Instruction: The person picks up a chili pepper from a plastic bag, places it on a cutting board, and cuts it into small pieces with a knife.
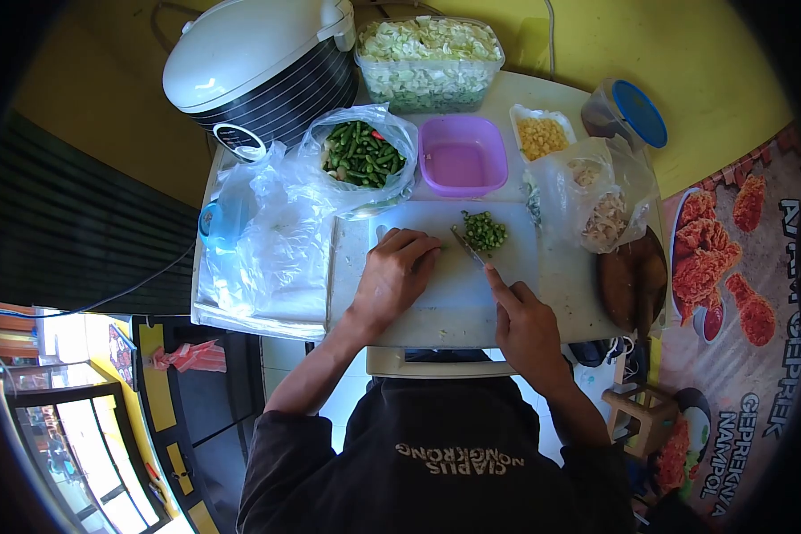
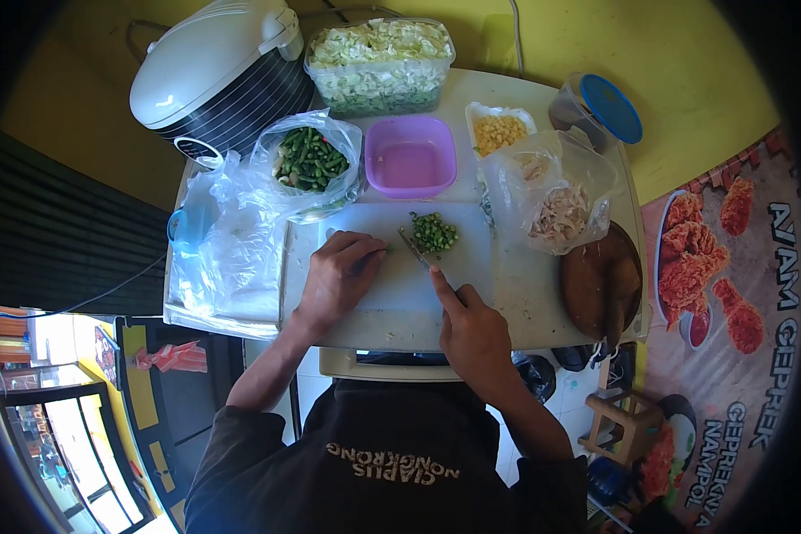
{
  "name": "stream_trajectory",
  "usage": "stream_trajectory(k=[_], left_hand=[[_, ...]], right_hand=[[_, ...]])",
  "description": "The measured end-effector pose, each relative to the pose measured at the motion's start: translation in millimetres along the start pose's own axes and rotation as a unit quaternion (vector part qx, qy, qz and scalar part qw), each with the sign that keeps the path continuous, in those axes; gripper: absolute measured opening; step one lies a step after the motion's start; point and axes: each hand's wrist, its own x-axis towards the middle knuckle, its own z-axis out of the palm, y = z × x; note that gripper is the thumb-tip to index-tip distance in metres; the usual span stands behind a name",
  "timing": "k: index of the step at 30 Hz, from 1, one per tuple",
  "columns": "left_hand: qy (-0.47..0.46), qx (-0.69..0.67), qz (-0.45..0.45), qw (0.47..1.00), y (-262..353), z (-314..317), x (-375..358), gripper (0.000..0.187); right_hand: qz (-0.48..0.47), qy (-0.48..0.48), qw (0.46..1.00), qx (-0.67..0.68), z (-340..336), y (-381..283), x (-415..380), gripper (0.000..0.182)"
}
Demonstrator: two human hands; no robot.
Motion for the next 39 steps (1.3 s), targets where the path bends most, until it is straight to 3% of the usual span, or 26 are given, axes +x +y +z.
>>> stream_trajectory(k=[6,39], left_hand=[[-0.012,-0.003,-0.008,1.0,1,5,2,0.02],[-0.001,0.004,0.009,1.0,-3,10,1,0.019]], right_hand=[[-0.019,0.025,0.999,0.006,0,-6,-2,0.065],[-0.042,-0.028,0.998,-0.033,14,-10,16,0.072]])
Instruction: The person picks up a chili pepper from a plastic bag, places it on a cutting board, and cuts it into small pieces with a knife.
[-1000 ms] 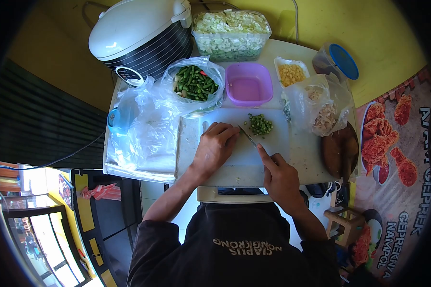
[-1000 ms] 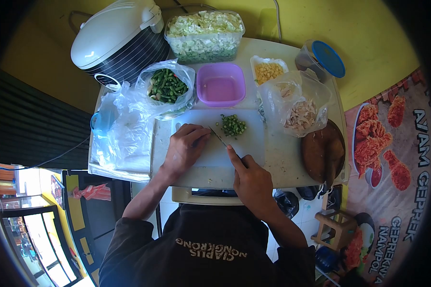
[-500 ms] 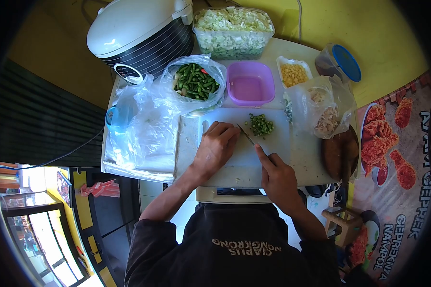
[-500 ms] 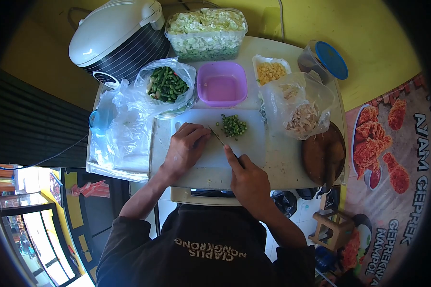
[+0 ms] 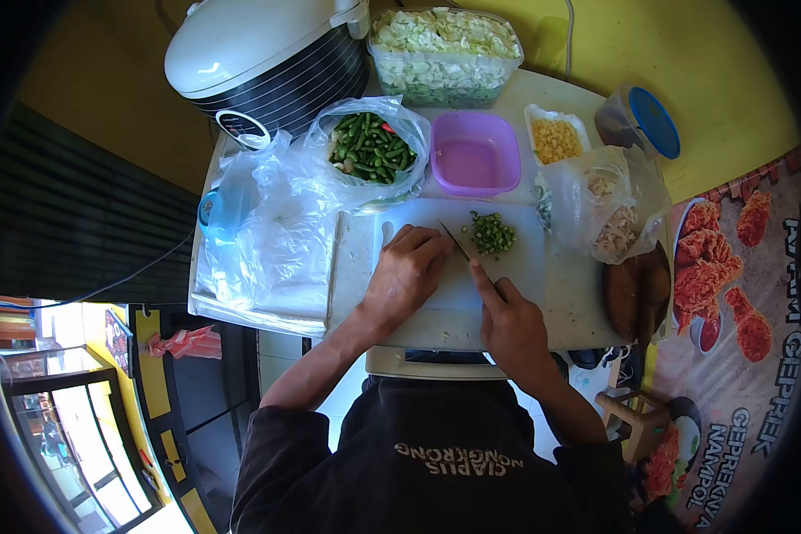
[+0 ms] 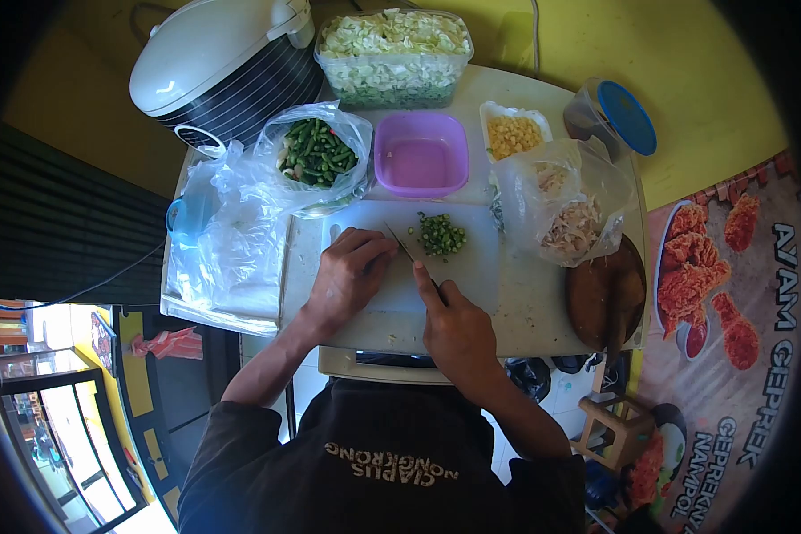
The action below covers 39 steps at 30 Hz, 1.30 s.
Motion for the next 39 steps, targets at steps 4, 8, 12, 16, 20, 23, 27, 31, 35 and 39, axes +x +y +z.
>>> stream_trajectory(k=[4,8,12,16,20,23,27,31,35,39], left_hand=[[0.005,-0.004,-0.004,1.0,1,1,-1,0.019],[0.002,-0.005,0.0,1.0,2,-2,-1,0.019],[0.006,-0.003,-0.004,1.0,5,-2,-1,0.018],[-0.002,-0.002,-0.018,1.0,5,-4,1,0.017],[0.0,-0.003,-0.01,1.0,3,-5,2,0.017],[-0.002,0.001,-0.011,1.0,4,-6,2,0.017],[0.003,0.009,-0.004,1.0,3,-6,1,0.018],[0.008,0.007,-0.003,1.0,4,-5,1,0.019],[-0.003,0.007,-0.003,1.0,2,-5,2,0.019],[-0.019,0.011,0.0,1.0,1,-5,2,0.02]], right_hand=[[0.009,-0.008,1.0,0.005,-1,4,-9,0.071],[0.029,-0.014,0.998,0.05,-9,6,-22,0.065],[0.023,-0.003,0.986,0.166,-12,16,-18,0.061],[0.048,0.014,0.992,0.116,-13,9,-18,0.062],[0.032,0.041,0.995,0.089,-11,0,-19,0.066],[0.019,0.05,0.997,0.061,-10,-3,-19,0.068],[0.013,0.036,0.999,0.03,-8,-2,-20,0.068],[0.018,0.019,0.999,0.029,-13,-2,-22,0.068],[0.022,-0.005,1.0,0.012,-21,-2,-24,0.07],[0.013,0.003,1.0,0.007,-9,-2,-9,0.072]])
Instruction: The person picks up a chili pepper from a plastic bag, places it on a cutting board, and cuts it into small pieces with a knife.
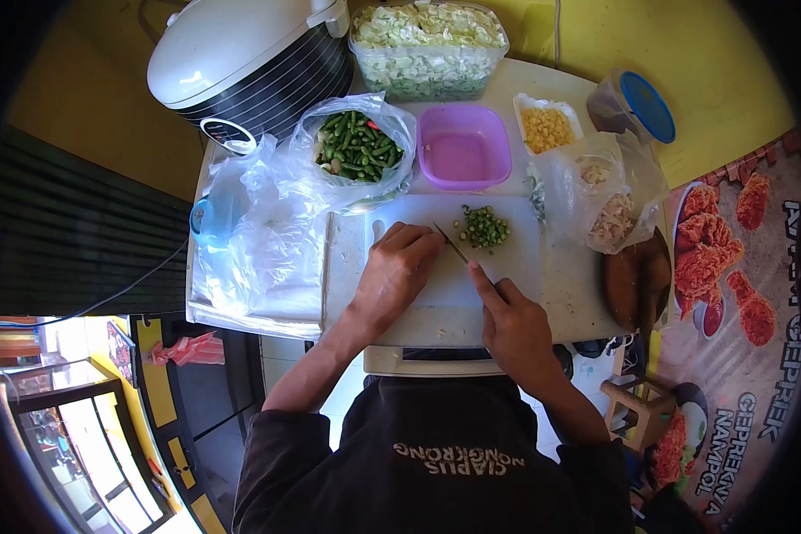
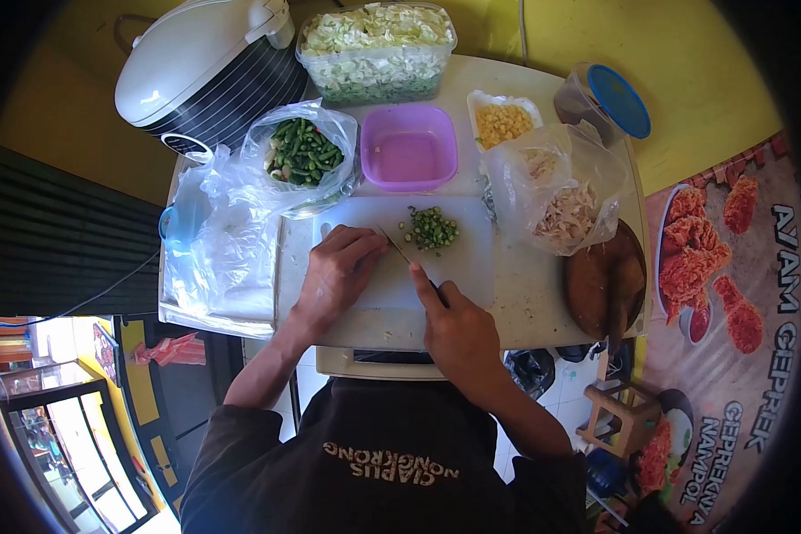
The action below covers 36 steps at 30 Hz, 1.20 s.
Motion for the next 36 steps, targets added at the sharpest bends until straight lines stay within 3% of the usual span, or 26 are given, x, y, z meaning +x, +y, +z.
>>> stream_trajectory(k=[15,21,25,36], left_hand=[[0.018,-0.003,0.013,1.0,0,2,-2,0.021],[0.019,0.003,0.018,1.0,3,-2,-4,0.019],[0.02,0.014,0.005,1.0,2,0,-3,0.018],[0.022,0.023,0.006,0.999,1,1,-3,0.019]], right_hand=[[-0.01,-0.021,1.0,0.002,5,3,6,0.073],[0.009,-0.004,0.994,0.112,-2,15,-8,0.061],[0.018,0.038,0.994,0.096,2,18,-6,0.059],[-0.009,0.045,0.999,0.016,7,7,-10,0.069]])
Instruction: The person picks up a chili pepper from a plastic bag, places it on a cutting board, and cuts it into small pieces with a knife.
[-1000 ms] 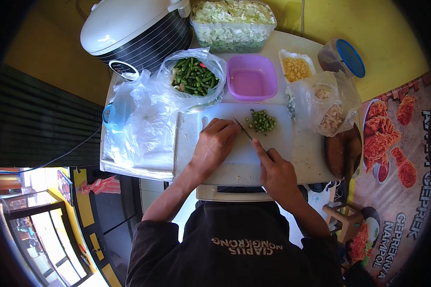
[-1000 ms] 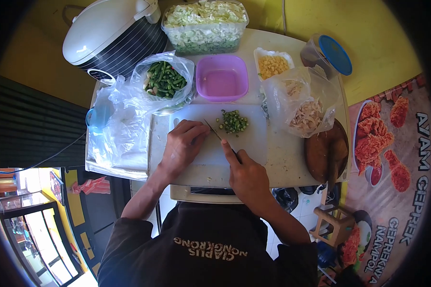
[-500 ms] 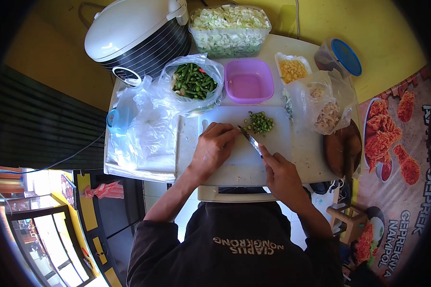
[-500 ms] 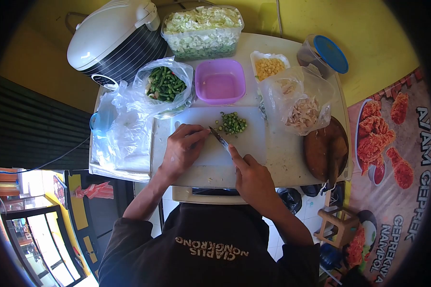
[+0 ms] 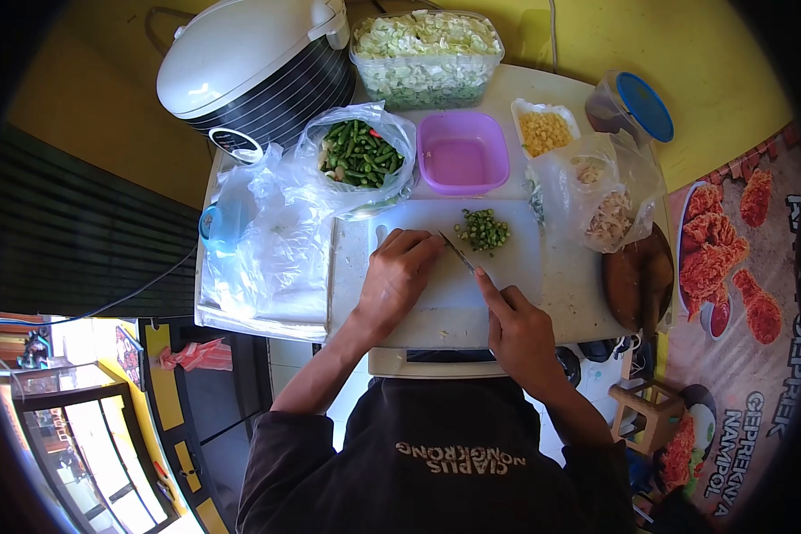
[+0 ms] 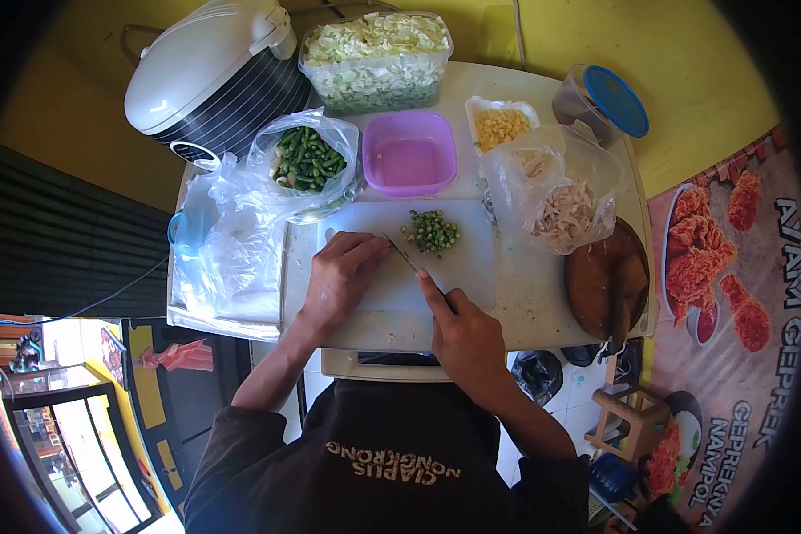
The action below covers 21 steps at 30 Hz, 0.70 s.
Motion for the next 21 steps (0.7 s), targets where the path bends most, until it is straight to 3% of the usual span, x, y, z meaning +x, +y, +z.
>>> stream_trajectory(k=[21], left_hand=[[0.011,-0.022,-0.018,1.0,-1,5,0,0.02]], right_hand=[[0.013,-0.05,0.999,-0.008,0,-6,5,0.071]])
